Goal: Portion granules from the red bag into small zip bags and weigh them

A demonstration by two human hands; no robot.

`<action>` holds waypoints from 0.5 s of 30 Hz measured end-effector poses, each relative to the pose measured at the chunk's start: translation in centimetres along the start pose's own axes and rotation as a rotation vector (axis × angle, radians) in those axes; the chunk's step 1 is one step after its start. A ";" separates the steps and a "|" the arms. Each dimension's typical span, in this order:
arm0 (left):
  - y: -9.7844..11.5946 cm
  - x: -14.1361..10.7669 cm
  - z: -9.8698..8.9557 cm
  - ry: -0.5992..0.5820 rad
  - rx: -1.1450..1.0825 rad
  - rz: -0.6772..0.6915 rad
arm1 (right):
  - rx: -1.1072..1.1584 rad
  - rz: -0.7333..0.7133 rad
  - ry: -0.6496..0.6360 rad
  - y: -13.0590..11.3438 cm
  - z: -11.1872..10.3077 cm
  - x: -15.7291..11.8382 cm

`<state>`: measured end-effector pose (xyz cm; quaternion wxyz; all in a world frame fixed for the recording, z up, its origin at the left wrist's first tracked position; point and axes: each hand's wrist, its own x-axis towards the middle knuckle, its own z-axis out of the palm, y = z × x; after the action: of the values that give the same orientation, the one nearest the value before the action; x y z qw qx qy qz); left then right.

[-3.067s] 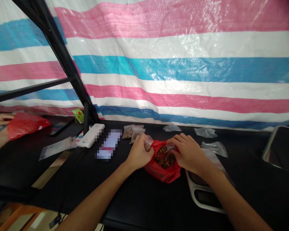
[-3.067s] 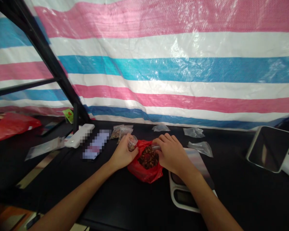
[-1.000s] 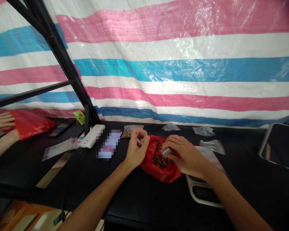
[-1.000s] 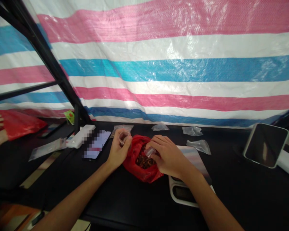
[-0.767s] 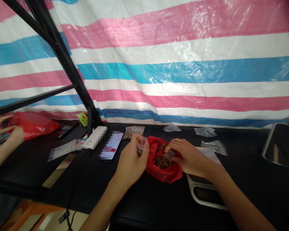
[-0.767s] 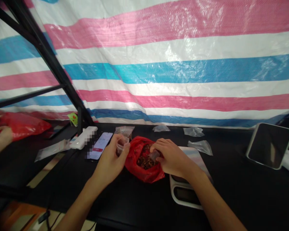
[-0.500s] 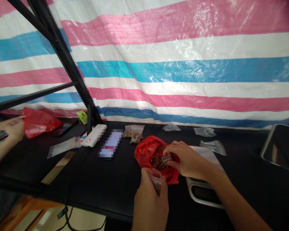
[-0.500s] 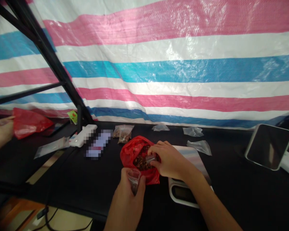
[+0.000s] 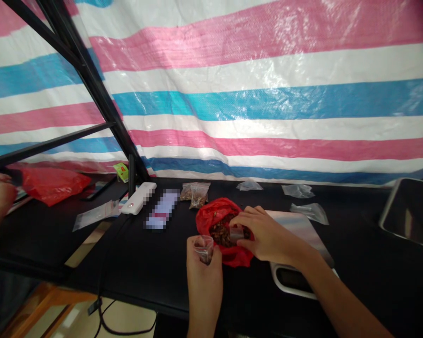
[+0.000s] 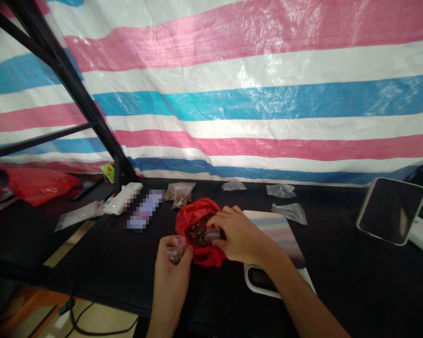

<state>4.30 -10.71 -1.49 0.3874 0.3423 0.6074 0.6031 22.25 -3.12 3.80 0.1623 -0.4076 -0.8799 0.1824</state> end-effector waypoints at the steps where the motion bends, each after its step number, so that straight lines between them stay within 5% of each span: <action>1: -0.1 0.0 0.1 0.004 -0.028 -0.020 | 0.005 0.010 -0.012 -0.2 0.1 0.0; 15: -1.0 1.5 0.4 -0.035 -0.141 -0.076 | -0.054 -0.015 0.069 -0.4 1.8 0.9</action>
<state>4.02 -9.19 -2.57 0.4437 0.3015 0.5692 0.6231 20.66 -3.05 2.55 0.1830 -0.4112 -0.8815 0.1431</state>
